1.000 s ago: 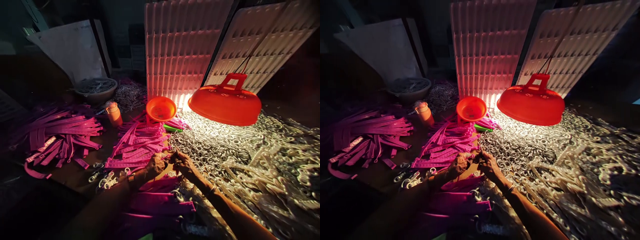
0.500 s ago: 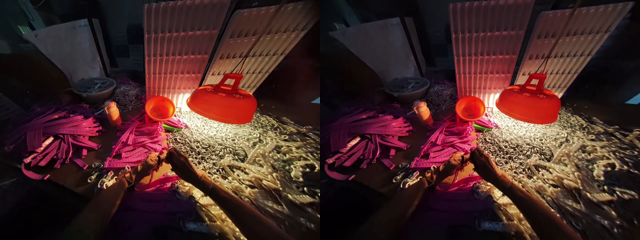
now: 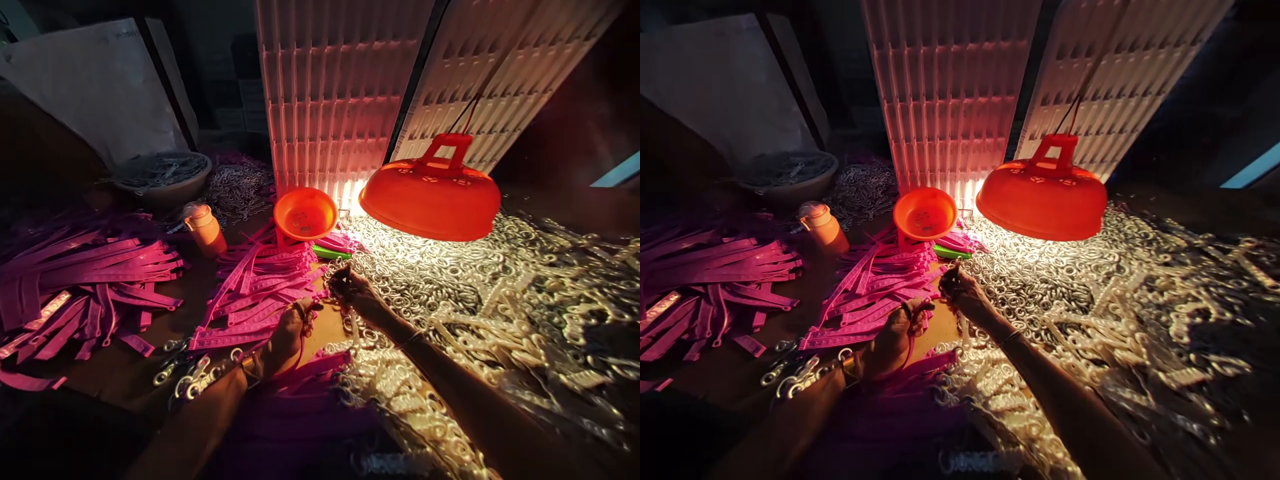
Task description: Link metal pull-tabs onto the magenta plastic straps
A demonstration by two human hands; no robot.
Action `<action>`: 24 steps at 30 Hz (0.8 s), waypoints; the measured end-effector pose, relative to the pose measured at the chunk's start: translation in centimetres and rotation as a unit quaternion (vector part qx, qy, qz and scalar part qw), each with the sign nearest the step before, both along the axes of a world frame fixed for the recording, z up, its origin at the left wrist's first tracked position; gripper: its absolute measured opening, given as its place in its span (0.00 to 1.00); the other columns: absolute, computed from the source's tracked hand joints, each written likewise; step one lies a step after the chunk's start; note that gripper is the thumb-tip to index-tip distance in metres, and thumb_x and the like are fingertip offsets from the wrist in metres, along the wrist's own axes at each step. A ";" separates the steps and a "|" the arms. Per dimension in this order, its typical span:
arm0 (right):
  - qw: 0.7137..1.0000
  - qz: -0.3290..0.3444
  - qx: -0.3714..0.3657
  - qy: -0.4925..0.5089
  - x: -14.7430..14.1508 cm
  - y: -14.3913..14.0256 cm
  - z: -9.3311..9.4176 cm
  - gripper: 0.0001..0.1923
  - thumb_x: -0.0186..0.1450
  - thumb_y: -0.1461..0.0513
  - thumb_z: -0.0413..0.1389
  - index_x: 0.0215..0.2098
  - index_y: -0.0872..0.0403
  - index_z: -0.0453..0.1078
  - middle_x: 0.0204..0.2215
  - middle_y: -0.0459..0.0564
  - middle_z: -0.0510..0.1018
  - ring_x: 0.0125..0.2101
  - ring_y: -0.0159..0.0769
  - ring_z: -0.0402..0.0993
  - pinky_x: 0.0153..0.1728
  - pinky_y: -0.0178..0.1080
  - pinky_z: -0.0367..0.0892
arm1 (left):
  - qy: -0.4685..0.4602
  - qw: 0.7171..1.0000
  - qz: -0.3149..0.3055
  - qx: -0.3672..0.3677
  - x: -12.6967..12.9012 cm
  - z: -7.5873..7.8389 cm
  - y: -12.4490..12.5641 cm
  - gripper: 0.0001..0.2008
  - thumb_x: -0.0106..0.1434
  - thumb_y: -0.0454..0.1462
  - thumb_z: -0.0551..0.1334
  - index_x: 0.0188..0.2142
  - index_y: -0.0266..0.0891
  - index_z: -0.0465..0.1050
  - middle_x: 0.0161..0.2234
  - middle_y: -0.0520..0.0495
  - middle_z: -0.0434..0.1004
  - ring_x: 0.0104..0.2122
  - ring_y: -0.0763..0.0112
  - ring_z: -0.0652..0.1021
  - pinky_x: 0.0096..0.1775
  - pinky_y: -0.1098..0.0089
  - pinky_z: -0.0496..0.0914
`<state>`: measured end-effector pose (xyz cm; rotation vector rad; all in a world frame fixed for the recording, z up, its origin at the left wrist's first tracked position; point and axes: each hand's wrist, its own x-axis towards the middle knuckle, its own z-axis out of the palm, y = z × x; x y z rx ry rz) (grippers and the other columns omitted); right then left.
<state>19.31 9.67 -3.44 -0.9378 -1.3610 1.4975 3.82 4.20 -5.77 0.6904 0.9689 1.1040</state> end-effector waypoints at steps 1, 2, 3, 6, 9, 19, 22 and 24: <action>1.000 0.001 0.005 -0.011 -0.1 -0.4 -0.5 0.14 0.56 0.55 0.59 0.31 0.53 0.60 0.20 0.40 0.64 0.16 0.23 0.57 0.15 0.28 0.54 | -0.007 1.000 0.005 0.002 0.1 -0.1 0.1 0.22 0.47 0.53 0.64 0.25 0.38 0.59 0.16 0.58 0.56 0.16 0.82 0.57 0.21 0.74 0.51; 1.000 0.000 0.012 -0.022 -0.2 -0.8 -0.9 0.12 0.57 0.57 0.58 0.31 0.53 0.60 0.21 0.40 0.64 0.17 0.22 0.56 0.15 0.28 0.54 | -0.014 1.000 0.008 -0.003 0.1 -0.1 0.1 0.22 0.46 0.52 0.65 0.24 0.38 0.58 0.16 0.59 0.57 0.15 0.83 0.56 0.21 0.74 0.50; 0.999 -0.003 0.018 -0.031 -0.4 -1.2 -1.2 0.10 0.58 0.58 0.57 0.31 0.53 0.60 0.21 0.40 0.64 0.17 0.22 0.56 0.16 0.28 0.54 | -0.020 1.000 0.010 -0.015 0.2 -0.2 0.2 0.22 0.45 0.51 0.66 0.24 0.38 0.58 0.16 0.59 0.56 0.14 0.84 0.55 0.20 0.75 0.48; 0.997 -0.001 0.038 -0.060 -0.7 -2.0 -2.0 0.06 0.60 0.59 0.52 0.32 0.53 0.59 0.22 0.41 0.64 0.17 0.22 0.55 0.16 0.27 0.54 | -0.030 0.999 0.013 -0.039 0.3 -0.3 0.1 0.22 0.44 0.49 0.67 0.25 0.38 0.58 0.15 0.61 0.55 0.13 0.85 0.53 0.19 0.76 0.43; 0.995 -0.025 0.056 -0.081 -1.3 -2.3 -2.6 0.06 0.59 0.60 0.51 0.30 0.53 0.57 0.22 0.41 0.64 0.17 0.23 0.54 0.15 0.27 0.52 | -0.057 0.997 0.011 -0.041 0.4 -0.2 0.0 0.22 0.44 0.48 0.68 0.26 0.38 0.58 0.15 0.61 0.56 0.13 0.85 0.53 0.19 0.76 0.43; 0.991 -0.053 0.098 -0.075 -2.1 -3.6 -2.6 0.09 0.60 0.56 0.47 0.28 0.53 0.56 0.20 0.42 0.62 0.20 0.26 0.56 0.18 0.29 0.57 | -0.011 0.999 -0.023 0.020 0.1 0.9 -1.1 0.22 0.50 0.50 0.65 0.20 0.40 0.55 0.13 0.61 0.47 0.14 0.83 0.49 0.19 0.73 0.43; 0.983 -0.035 0.132 -0.125 -1.6 -3.8 -1.9 0.05 0.54 0.62 0.51 0.26 0.53 0.57 0.21 0.42 0.64 0.21 0.26 0.58 0.19 0.29 0.58 | 0.074 0.994 -0.021 0.080 0.2 1.0 -2.0 0.19 0.51 0.50 0.63 0.21 0.39 0.60 0.14 0.59 0.49 0.14 0.82 0.50 0.19 0.73 0.44; 0.985 -0.011 0.124 -0.120 -1.6 -3.6 -1.7 0.06 0.53 0.63 0.53 0.25 0.54 0.58 0.21 0.42 0.65 0.21 0.26 0.59 0.20 0.29 0.60 | 0.094 0.991 -0.018 0.091 0.3 1.2 -2.3 0.18 0.49 0.49 0.65 0.21 0.37 0.63 0.14 0.57 0.53 0.15 0.82 0.52 0.20 0.73 0.45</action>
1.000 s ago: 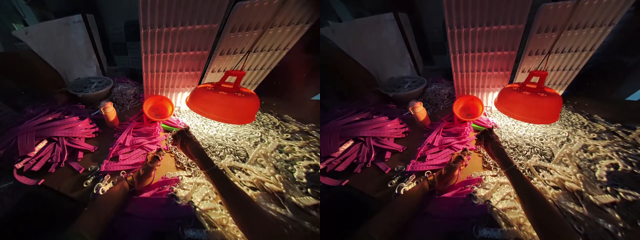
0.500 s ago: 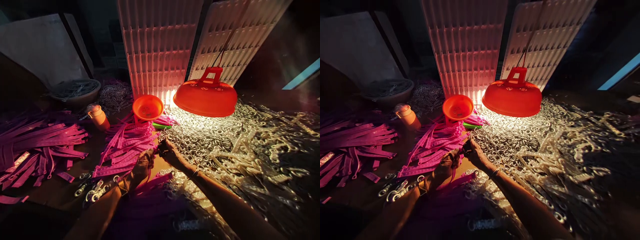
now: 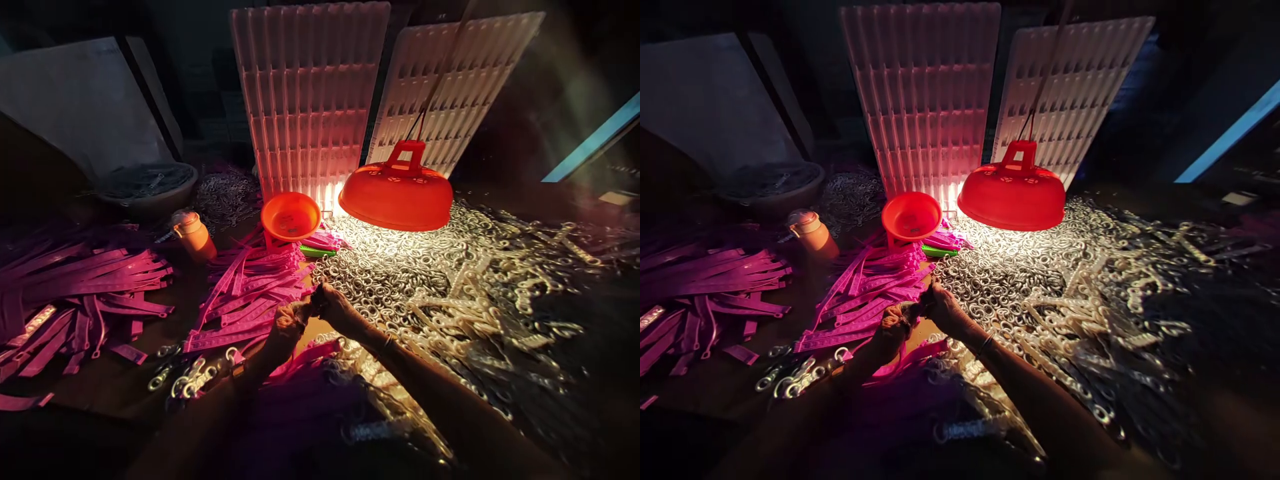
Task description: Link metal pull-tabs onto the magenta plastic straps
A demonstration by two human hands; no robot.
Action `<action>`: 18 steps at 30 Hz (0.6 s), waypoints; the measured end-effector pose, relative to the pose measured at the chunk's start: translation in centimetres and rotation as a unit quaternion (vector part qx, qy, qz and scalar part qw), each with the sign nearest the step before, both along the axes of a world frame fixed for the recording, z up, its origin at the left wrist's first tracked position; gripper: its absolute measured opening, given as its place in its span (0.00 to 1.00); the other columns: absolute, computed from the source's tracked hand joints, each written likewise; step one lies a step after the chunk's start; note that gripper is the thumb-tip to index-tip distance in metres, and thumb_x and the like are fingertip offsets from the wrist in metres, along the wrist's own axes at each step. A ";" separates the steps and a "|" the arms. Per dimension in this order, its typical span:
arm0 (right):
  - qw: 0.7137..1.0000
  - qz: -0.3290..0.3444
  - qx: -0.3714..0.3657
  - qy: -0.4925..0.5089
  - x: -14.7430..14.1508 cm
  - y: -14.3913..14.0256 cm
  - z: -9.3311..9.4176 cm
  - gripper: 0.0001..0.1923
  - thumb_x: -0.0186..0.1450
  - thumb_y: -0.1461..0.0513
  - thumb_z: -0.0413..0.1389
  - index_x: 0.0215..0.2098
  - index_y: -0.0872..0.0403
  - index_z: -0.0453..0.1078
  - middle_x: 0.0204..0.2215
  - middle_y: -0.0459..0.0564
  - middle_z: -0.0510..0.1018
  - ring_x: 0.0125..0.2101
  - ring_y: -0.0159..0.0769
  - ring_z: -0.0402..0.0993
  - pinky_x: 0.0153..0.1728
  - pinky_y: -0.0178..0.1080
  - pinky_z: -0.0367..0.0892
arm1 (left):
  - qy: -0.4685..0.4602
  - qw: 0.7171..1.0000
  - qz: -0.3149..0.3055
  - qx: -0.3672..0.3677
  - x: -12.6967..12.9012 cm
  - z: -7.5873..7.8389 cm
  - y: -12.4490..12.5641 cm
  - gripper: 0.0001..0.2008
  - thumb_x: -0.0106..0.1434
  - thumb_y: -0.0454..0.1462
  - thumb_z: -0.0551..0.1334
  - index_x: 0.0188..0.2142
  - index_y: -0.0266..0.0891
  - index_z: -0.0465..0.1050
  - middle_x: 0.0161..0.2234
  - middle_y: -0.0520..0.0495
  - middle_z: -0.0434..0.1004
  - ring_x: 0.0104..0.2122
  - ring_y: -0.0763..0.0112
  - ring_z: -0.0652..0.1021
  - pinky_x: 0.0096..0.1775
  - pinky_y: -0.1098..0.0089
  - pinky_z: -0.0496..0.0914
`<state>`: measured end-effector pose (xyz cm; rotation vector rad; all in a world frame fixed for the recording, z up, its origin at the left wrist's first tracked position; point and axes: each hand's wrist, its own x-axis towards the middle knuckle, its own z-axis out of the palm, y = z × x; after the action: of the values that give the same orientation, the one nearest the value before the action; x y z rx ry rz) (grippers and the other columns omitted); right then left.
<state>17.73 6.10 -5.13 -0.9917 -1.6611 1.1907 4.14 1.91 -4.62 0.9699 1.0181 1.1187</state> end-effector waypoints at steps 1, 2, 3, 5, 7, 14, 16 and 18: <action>1.000 0.007 -0.012 0.010 0.0 0.2 0.0 0.06 0.54 0.62 0.54 0.25 0.54 0.58 0.20 0.41 0.64 0.21 0.26 0.60 0.21 0.30 0.61 | 0.009 1.000 0.001 0.003 0.1 0.1 0.0 0.18 0.48 0.48 0.65 0.21 0.37 0.63 0.14 0.57 0.54 0.15 0.82 0.53 0.20 0.74 0.45; 1.000 0.008 -0.023 0.019 -0.1 0.4 0.1 0.07 0.55 0.61 0.54 0.26 0.54 0.58 0.20 0.41 0.64 0.21 0.26 0.60 0.21 0.30 0.62 | 0.017 1.000 0.002 0.003 0.1 0.3 0.0 0.18 0.47 0.48 0.65 0.20 0.37 0.63 0.14 0.57 0.54 0.15 0.82 0.53 0.20 0.74 0.46; 0.999 0.002 -0.031 0.026 -0.1 0.7 0.2 0.08 0.56 0.60 0.55 0.26 0.54 0.59 0.20 0.41 0.64 0.21 0.26 0.61 0.21 0.30 0.62 | 0.025 1.000 0.003 0.001 0.2 0.6 0.1 0.18 0.48 0.48 0.64 0.19 0.37 0.62 0.13 0.56 0.55 0.15 0.82 0.54 0.20 0.74 0.47; 0.999 -0.013 -0.032 0.028 -0.1 1.1 0.6 0.10 0.58 0.57 0.55 0.27 0.53 0.59 0.20 0.41 0.65 0.21 0.27 0.61 0.21 0.31 0.61 | 0.040 0.999 -0.004 -0.017 0.1 1.5 0.6 0.18 0.49 0.48 0.63 0.19 0.37 0.63 0.13 0.55 0.58 0.14 0.81 0.57 0.19 0.74 0.48; 1.000 0.002 -0.024 0.000 0.3 1.1 1.5 0.11 0.59 0.55 0.55 0.30 0.53 0.62 0.20 0.42 0.67 0.20 0.27 0.62 0.21 0.31 0.60 | 0.052 0.997 -0.023 -0.055 -0.2 2.7 1.1 0.17 0.49 0.48 0.62 0.19 0.37 0.64 0.12 0.54 0.60 0.12 0.81 0.58 0.18 0.74 0.48; 0.987 0.090 0.055 -0.124 1.8 -3.8 6.1 0.13 0.59 0.54 0.58 0.38 0.52 0.66 0.20 0.43 0.69 0.20 0.29 0.63 0.21 0.31 0.54 | 0.069 0.976 -0.150 -0.141 -2.5 8.1 0.8 0.17 0.42 0.45 0.68 0.15 0.37 0.63 0.11 0.58 0.51 0.12 0.84 0.51 0.17 0.74 0.43; 0.981 0.095 0.068 -0.156 2.3 -6.4 6.8 0.12 0.60 0.56 0.57 0.40 0.51 0.66 0.21 0.45 0.70 0.21 0.29 0.62 0.22 0.32 0.53 | 0.097 0.964 -0.204 -0.144 -2.9 8.4 -0.3 0.16 0.45 0.46 0.67 0.17 0.35 0.70 0.12 0.57 0.52 0.13 0.83 0.51 0.17 0.74 0.41; 0.973 0.090 0.071 -0.198 3.2 -9.1 6.9 0.12 0.61 0.58 0.56 0.42 0.52 0.66 0.23 0.46 0.71 0.22 0.30 0.62 0.23 0.33 0.53 | 0.110 0.957 -0.236 -0.128 -2.9 8.0 -1.7 0.16 0.50 0.47 0.65 0.20 0.34 0.73 0.13 0.55 0.55 0.14 0.82 0.53 0.17 0.74 0.43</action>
<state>20.92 -3.03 1.75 -1.0538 -2.1587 1.0136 1.21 0.19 3.37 1.0682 1.0085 0.4784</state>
